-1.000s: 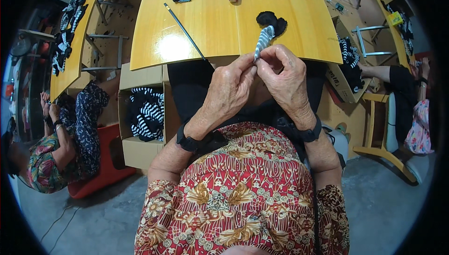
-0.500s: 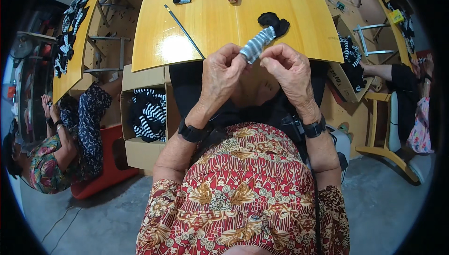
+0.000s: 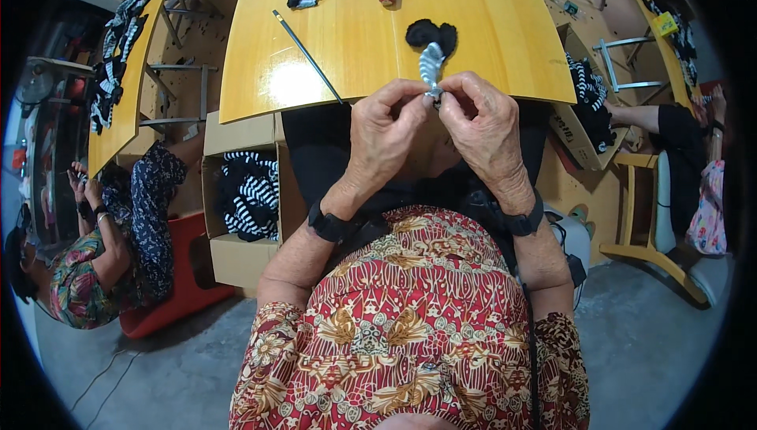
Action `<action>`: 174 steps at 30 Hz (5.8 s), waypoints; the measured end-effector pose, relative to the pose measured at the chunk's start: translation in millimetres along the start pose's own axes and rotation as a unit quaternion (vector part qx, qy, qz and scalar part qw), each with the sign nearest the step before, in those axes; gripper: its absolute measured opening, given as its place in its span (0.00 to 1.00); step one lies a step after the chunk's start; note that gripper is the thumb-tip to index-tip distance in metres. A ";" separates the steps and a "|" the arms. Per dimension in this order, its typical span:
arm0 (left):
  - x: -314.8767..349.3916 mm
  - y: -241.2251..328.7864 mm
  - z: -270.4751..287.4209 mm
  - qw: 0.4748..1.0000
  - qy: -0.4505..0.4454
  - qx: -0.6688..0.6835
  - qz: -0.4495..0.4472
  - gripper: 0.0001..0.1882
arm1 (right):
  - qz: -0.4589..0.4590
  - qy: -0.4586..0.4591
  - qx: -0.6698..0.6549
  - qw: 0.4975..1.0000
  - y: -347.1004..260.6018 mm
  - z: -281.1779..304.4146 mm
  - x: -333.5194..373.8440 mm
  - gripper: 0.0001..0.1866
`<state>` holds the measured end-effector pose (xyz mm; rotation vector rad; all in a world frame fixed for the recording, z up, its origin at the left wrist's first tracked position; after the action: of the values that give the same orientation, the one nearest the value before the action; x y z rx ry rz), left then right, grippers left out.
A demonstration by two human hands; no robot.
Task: The person sits at a table and uses a red-handled screwdriver to stretch and shape the toe area of black and white striped socks. They repeatedly insert the tool into the sock opening, pull it through, and adjust the fabric before placing the sock on the table.
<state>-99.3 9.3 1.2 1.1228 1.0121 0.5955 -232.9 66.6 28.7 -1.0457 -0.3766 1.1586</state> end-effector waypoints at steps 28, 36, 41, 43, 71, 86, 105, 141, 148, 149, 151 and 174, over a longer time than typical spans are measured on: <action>-7.2 -28.9 -0.5 0.986 0.058 0.143 0.065 0.08 | -0.132 -0.081 -0.209 0.966 25.9 -16.3 0.0 0.03; -8.2 -24.9 -11.1 0.920 -0.047 0.361 0.148 0.14 | -0.189 -0.086 -0.256 0.944 45.5 -16.3 -6.5 0.02; -11.7 -23.5 -3.7 0.995 0.030 0.082 0.054 0.10 | -0.106 -0.048 -0.268 0.956 39.1 -19.0 -8.0 0.01; -12.3 -27.5 -2.1 0.998 0.055 0.007 0.042 0.08 | -0.090 -0.035 -0.264 0.960 34.3 -24.4 -4.7 0.01; -0.1 -29.3 -7.6 0.887 -0.105 0.394 0.217 0.08 | -0.201 -0.110 -0.253 0.940 24.9 -3.7 -12.2 0.01; -6.8 -31.4 0.1 0.982 -0.079 0.140 0.100 0.06 | -0.216 -0.193 -0.420 0.860 43.5 -18.6 -12.2 0.03; 3.5 -35.0 -4.5 0.902 -0.044 0.383 0.196 0.06 | -0.222 -0.150 -0.353 0.897 35.3 -22.2 -8.5 0.03; 4.5 -48.9 -8.3 0.932 0.044 0.308 0.187 0.04 | -0.210 -0.121 -0.419 0.875 52.5 -24.8 0.5 0.04; 2.2 -48.9 -8.0 0.936 0.122 0.280 0.176 0.05 | -0.222 -0.151 -0.426 0.864 50.4 -30.0 -4.4 0.06; 3.1 -49.0 -8.2 0.934 0.125 0.284 0.174 0.05 | -0.229 -0.154 -0.417 0.866 49.5 -29.8 -5.2 0.07; 4.2 -49.1 -8.2 0.932 0.130 0.294 0.169 0.05 | -0.215 -0.133 -0.399 0.881 40.8 -29.1 -1.6 0.08; -3.5 -27.6 -3.0 0.994 0.085 0.061 0.012 0.04 | -0.203 -0.183 -0.379 0.884 44.8 -23.0 -9.9 0.06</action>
<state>-106.0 -2.0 -23.5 1.2078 1.1960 0.6653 -245.6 47.9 -17.4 -1.3193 -1.3667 0.8185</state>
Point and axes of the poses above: each hand's wrist, its own x-axis away from the middle knuckle, its own z-axis out of the back of the hand, y = z × x, the point moved 5 cm from there along -x, towards the middle knuckle, and after that the axes turned 10 degrees about -z, right-handed, at the moved point
